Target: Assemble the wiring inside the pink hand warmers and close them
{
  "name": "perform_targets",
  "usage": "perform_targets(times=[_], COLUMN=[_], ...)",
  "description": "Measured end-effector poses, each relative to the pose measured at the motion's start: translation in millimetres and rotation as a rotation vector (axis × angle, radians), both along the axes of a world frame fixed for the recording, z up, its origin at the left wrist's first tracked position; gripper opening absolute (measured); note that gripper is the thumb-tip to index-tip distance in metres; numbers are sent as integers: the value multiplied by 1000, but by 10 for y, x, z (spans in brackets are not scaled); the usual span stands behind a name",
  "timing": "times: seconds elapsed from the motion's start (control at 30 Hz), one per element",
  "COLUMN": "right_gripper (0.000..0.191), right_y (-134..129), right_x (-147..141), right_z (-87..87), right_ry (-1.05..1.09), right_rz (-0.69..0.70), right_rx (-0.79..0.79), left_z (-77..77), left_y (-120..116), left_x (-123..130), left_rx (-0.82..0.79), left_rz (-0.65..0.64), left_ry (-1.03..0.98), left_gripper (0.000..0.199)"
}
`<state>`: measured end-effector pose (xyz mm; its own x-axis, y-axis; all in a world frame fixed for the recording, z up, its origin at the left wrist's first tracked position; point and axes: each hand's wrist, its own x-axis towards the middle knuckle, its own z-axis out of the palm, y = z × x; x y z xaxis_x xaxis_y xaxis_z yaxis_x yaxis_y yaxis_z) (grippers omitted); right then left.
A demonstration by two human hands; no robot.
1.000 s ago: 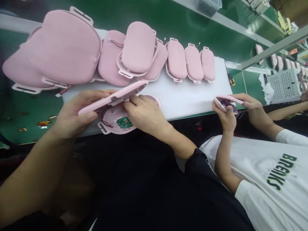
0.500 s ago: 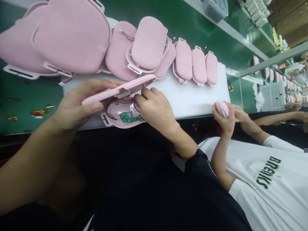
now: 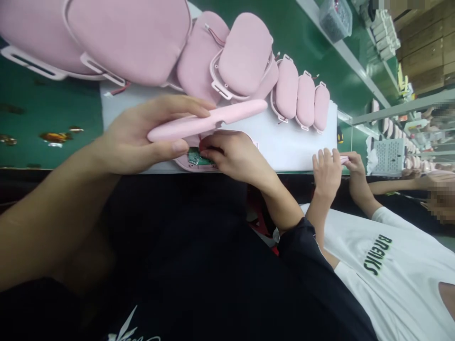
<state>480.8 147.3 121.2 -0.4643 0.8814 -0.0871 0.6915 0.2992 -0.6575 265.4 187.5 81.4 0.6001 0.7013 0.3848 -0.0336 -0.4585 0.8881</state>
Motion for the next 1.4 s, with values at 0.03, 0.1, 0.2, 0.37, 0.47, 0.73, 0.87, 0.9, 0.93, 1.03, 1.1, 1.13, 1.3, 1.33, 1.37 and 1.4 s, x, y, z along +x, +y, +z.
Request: perform_targets(times=[0.03, 0.1, 0.2, 0.37, 0.47, 0.73, 0.87, 0.9, 0.93, 1.03, 1.1, 1.13, 1.3, 1.33, 1.37, 1.4], right_gripper=[18, 18, 16, 22, 22, 17, 16, 17, 19, 19, 19, 19, 21, 21, 22, 22], right_y=[-4, -12, -15, -7, -27, -77, -66, -63, -61, -55, -53, -54, -79, -89, -100, -112], right_x=[26, 67, 91, 70, 69, 126, 154, 157, 157, 148, 141, 139, 136, 134, 133, 132], right_z=[-34, -98, -163, -208, -252, -398, -411, -414, -419, -434, -440, -442, -436, -436, -437, -441], right_ry=[22, 41, 33, 7, -7, -23, -1, 0, -1, -14, -19, -22, -81, -98, -111, -120], right_rz=[-16, -52, -64, -21, -24, 23, 60, 58, 57, 53, 59, 60, 53, 52, 51, 53], right_rx=[0, -2, 23, 120, 215, 456, 458, 465, 475, 508, 528, 536, 545, 548, 551, 556], left_z=[-3, -27, -63, -108, -154, -216, -212, -211, -210, -209, -208, -208, -214, -215, -217, -218], left_y=[8, 26, 40, 41, 50, 52, 50, 51, 53, 54, 51, 50, 52, 55, 58, 60], left_x=[7, 19, 24, 13, 17, 38, 37, 36, 35, 32, 32, 31, 27, 26, 25, 24], left_rx=[0, -24, -73, -14, 37, 23, 23, 22, 19, 1, -17, -25, 1, 14, 25, 32], left_rz=[-8, -17, 5, -30, -56, -46, -68, -72, -72, -55, -52, -52, -50, -54, -58, -61], left_ry=[-2, 12, 56, -60, -131, -178, -179, -179, -177, -171, -166, -161, -172, -180, -188, -192], left_gripper=[66, 67, 74, 55, 48, 46, 47, 47, 47, 48, 49, 49, 48, 47, 47, 46])
